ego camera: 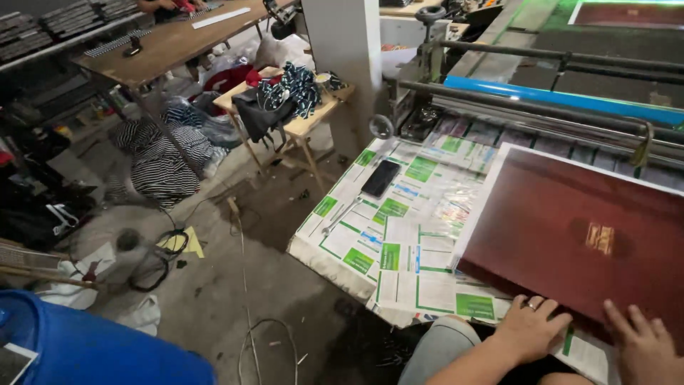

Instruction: The person aligns a large maroon rectangular board on a table covered with printed sheets. They smooth the board with both hands to ensure it is flat and properly positioned. The person then lifts the board and places it onto a stack of similar boards.

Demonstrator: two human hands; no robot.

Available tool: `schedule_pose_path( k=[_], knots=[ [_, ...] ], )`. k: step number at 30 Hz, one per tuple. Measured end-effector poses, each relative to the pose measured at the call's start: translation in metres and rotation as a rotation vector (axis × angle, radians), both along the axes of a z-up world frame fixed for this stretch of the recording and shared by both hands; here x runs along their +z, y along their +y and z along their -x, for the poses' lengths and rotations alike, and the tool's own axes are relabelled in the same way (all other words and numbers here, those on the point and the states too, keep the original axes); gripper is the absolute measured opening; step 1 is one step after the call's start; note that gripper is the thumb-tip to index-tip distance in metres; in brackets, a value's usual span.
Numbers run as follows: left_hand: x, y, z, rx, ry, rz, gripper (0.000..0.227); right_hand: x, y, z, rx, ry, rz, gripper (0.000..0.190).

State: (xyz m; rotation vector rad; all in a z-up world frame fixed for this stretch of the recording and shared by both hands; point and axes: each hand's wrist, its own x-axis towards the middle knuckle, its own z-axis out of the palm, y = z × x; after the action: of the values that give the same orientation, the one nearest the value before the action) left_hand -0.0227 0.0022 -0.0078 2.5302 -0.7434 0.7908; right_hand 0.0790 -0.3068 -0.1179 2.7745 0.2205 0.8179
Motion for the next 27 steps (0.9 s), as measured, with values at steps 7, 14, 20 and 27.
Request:
schedule_pose_path(
  k=[7, 14, 20, 27],
  knots=[
    [0.008, 0.002, 0.005, 0.003, -0.057, 0.065, 0.014, -0.004, 0.044, 0.058, -0.181, -0.112, 0.144, 0.058],
    [0.023, 0.010, -0.004, -0.014, -0.120, 0.085, 0.015, 0.064, 0.080, 0.052, -0.553, 0.516, 0.202, 0.091],
    [0.043, 0.006, 0.004, -0.063, -0.083, 0.038, 0.022, 0.130, 0.082, 0.039, -0.324, 0.720, -0.307, 0.083],
    [0.051, 0.011, 0.002, -0.097, 0.008, 0.222, 0.044, 0.143, 0.082, -0.006, -0.236, 0.637, -0.299, 0.091]
  ],
)
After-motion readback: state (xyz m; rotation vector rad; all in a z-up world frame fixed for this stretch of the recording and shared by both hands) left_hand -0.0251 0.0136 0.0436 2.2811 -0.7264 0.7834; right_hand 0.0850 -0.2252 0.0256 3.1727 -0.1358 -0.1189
